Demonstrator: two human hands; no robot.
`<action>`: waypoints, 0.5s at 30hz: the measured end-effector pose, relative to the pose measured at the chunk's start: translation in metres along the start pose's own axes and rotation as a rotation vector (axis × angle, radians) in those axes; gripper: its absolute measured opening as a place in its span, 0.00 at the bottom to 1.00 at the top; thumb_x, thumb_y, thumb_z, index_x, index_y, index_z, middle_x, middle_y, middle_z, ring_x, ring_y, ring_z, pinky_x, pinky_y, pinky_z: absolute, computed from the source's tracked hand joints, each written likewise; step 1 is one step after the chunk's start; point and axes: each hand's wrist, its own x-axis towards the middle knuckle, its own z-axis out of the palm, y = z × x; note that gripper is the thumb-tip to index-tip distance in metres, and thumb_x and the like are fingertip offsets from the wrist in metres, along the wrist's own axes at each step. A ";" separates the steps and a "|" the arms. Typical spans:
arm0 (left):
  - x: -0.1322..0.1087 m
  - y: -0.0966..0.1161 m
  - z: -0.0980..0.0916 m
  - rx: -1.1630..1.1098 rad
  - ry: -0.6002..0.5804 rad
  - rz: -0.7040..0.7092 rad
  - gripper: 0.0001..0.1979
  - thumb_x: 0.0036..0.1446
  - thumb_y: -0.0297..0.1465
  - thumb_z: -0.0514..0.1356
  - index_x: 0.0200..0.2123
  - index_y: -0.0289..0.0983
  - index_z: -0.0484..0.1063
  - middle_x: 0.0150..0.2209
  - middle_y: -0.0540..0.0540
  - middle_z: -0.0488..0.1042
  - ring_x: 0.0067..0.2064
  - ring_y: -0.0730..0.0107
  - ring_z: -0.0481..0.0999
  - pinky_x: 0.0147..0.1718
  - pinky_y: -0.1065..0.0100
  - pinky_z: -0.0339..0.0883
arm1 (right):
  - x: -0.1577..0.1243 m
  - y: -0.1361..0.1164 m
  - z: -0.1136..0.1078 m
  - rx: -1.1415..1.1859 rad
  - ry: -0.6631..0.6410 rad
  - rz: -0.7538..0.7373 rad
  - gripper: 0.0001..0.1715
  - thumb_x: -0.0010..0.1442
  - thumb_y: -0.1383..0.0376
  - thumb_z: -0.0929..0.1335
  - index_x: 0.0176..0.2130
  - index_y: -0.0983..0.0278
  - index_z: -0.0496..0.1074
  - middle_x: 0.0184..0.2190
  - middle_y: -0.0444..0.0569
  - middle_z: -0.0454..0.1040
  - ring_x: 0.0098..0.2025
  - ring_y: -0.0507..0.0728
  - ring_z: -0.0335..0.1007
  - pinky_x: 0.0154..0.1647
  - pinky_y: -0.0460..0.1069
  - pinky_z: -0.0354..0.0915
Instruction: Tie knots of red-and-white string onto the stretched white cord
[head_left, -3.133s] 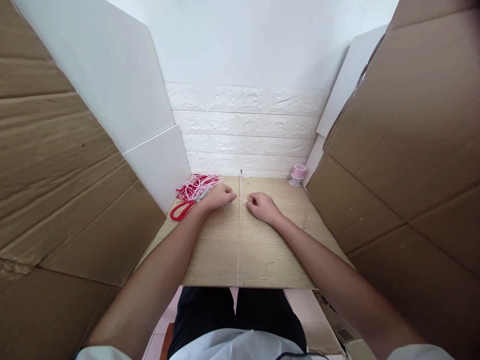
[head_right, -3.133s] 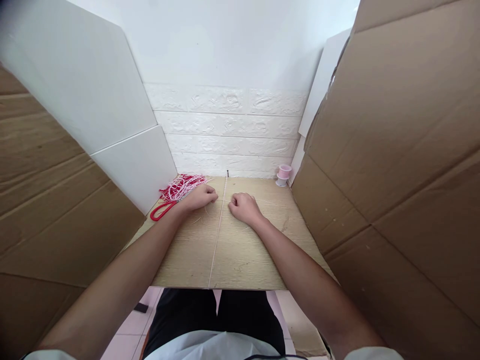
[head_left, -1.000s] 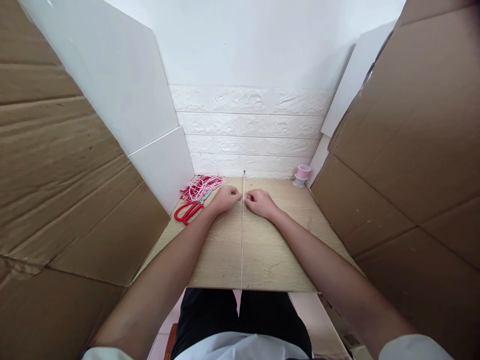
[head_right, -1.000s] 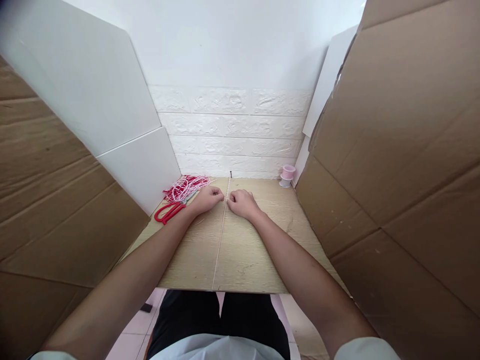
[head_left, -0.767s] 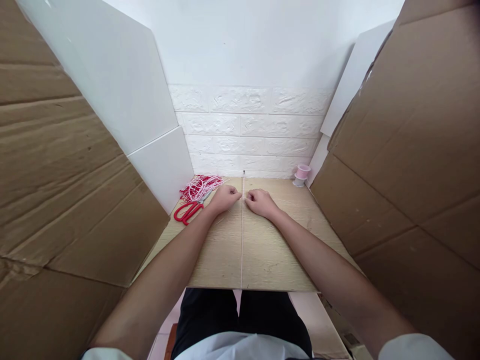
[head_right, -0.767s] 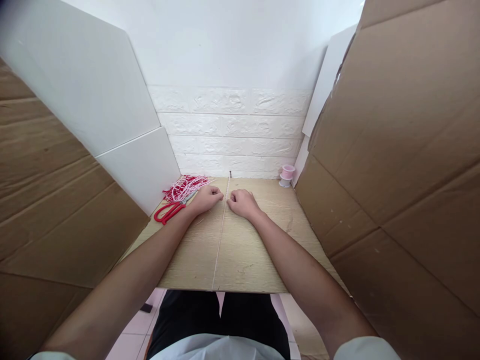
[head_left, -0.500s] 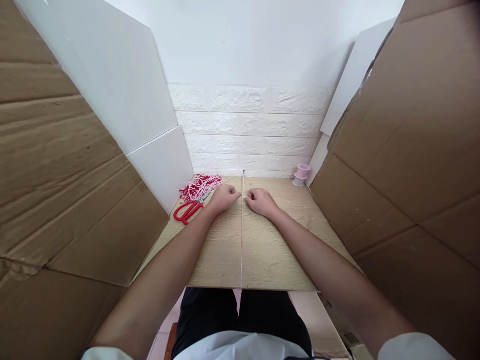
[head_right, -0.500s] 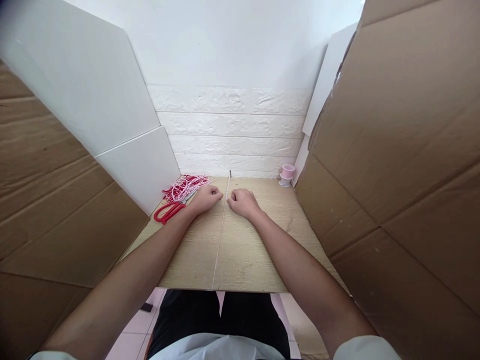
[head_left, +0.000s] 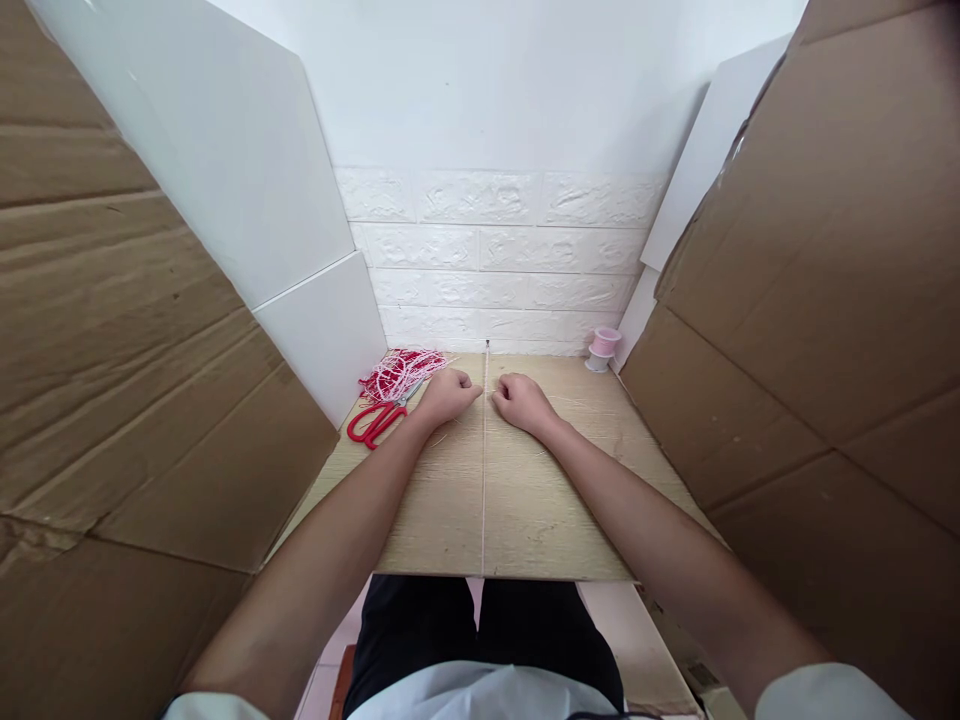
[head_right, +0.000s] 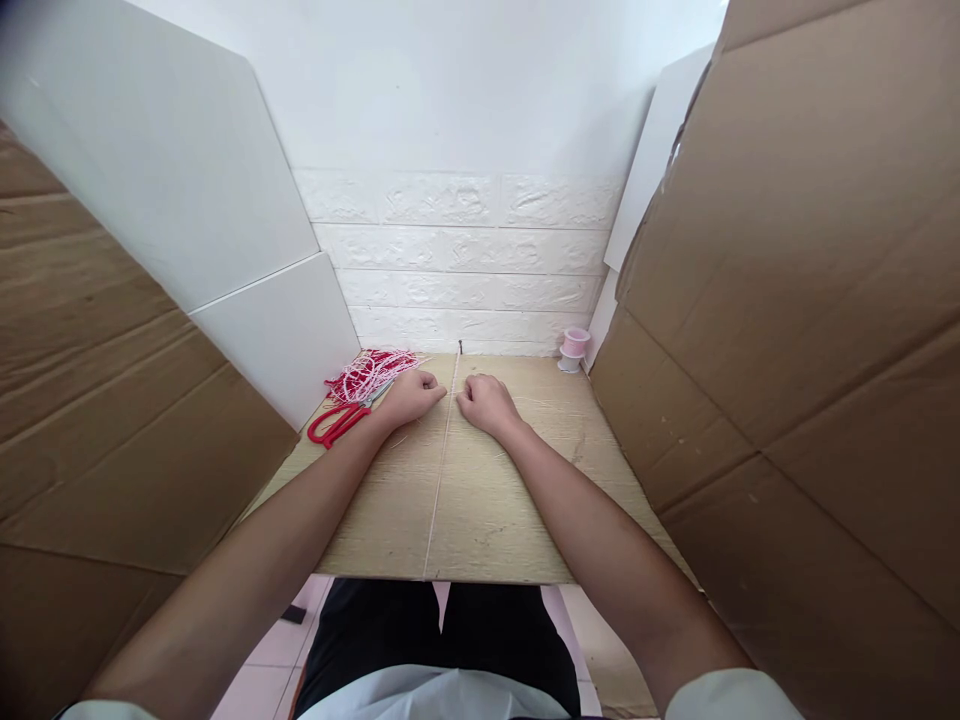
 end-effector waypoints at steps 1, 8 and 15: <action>0.000 0.000 0.000 0.006 -0.002 -0.007 0.14 0.48 0.37 0.58 0.15 0.38 0.63 0.16 0.54 0.59 0.23 0.73 0.60 0.25 0.68 0.51 | 0.000 -0.001 0.000 -0.009 0.003 -0.002 0.09 0.60 0.65 0.64 0.28 0.64 0.68 0.30 0.49 0.73 0.32 0.53 0.62 0.32 0.48 0.51; 0.000 0.000 0.000 0.044 -0.015 -0.031 0.13 0.46 0.37 0.58 0.15 0.37 0.64 0.16 0.53 0.60 0.23 0.73 0.59 0.25 0.67 0.51 | -0.001 -0.008 -0.002 -0.085 0.002 0.018 0.09 0.61 0.65 0.64 0.30 0.64 0.69 0.33 0.51 0.74 0.35 0.56 0.65 0.35 0.49 0.53; 0.000 -0.004 -0.004 -0.039 -0.054 0.000 0.12 0.47 0.35 0.55 0.18 0.35 0.70 0.16 0.53 0.62 0.24 0.72 0.62 0.26 0.68 0.53 | -0.005 -0.009 -0.006 -0.050 0.051 0.068 0.05 0.58 0.64 0.66 0.31 0.63 0.70 0.35 0.53 0.74 0.41 0.59 0.65 0.42 0.50 0.56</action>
